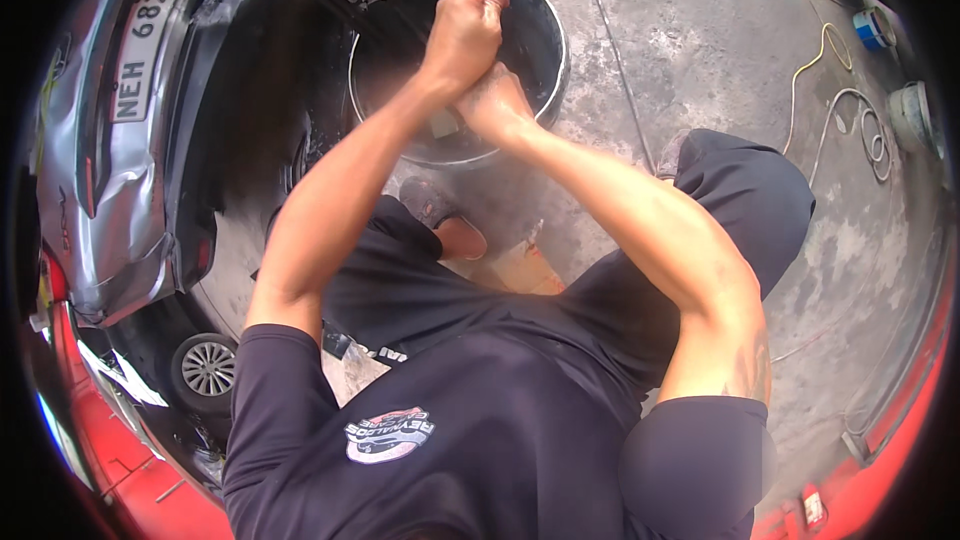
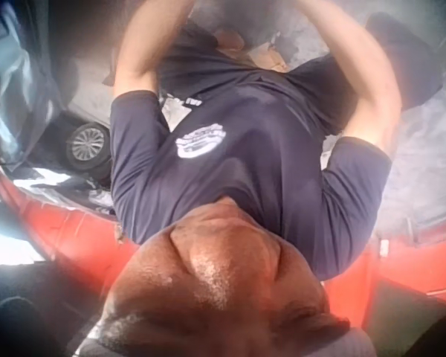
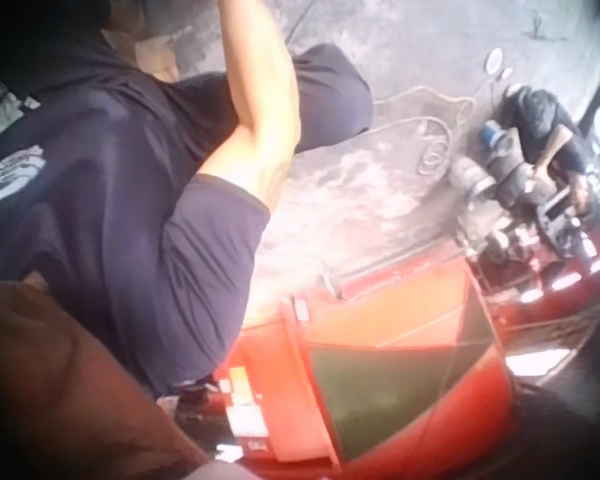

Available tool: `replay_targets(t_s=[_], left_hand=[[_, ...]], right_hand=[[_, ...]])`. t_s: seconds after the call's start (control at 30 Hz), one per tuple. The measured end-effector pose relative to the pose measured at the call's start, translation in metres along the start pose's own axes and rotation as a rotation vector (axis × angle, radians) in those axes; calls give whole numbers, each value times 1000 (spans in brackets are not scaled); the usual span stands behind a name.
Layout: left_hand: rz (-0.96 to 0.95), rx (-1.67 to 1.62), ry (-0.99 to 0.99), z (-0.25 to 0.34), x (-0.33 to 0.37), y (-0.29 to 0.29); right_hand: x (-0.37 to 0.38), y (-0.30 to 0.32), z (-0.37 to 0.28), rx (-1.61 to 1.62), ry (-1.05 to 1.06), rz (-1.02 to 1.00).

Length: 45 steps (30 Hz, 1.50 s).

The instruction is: The person sits on the floor and wipes a black car grille with a cloth. They repeatedly dip the cloth into a bucket of water, wring it out, and wipe the grille's surface and edges. The person also wipes their hands with the cloth during the process.

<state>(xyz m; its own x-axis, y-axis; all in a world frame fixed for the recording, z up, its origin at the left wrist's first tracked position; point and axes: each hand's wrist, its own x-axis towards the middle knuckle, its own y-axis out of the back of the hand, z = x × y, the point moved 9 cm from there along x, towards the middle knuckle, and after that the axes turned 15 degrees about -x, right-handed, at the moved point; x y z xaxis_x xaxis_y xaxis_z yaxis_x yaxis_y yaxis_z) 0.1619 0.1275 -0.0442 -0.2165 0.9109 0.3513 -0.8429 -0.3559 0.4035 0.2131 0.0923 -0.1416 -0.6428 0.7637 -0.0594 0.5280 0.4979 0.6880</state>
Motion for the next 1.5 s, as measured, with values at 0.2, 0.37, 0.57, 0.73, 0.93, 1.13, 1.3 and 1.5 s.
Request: replay_targets(t_s=[0.2, 0.37, 0.57, 0.73, 0.93, 1.13, 1.3, 1.5], left_hand=[[165, -155, 103, -38, 4, 18], [-250, -773, 432, -9, -4, 8], [-510, -1420, 450, 20, 20, 21], [-637, -1929, 418, 15, 9, -3], [-790, -2237, 166, 94, -15, 11], [-739, -1695, 176, 116, -19, 54], [-224, -930, 417, 59, -20, 48], [96, -624, 261, 2, -21, 35]], right_hand=[[-13, 13, 10, 178, -112, 190], [-28, -11, -1, 1170, -149, -556], [-53, 25, -40, 1357, -121, -646], [-67, 26, -78, 1467, -62, -809], [-78, 31, -105, 1559, 49, -939], [-70, 50, -116, 1369, 105, -849], [-36, 26, -67, 832, 65, -396], [-12, 27, -24, 246, 51, 76]])
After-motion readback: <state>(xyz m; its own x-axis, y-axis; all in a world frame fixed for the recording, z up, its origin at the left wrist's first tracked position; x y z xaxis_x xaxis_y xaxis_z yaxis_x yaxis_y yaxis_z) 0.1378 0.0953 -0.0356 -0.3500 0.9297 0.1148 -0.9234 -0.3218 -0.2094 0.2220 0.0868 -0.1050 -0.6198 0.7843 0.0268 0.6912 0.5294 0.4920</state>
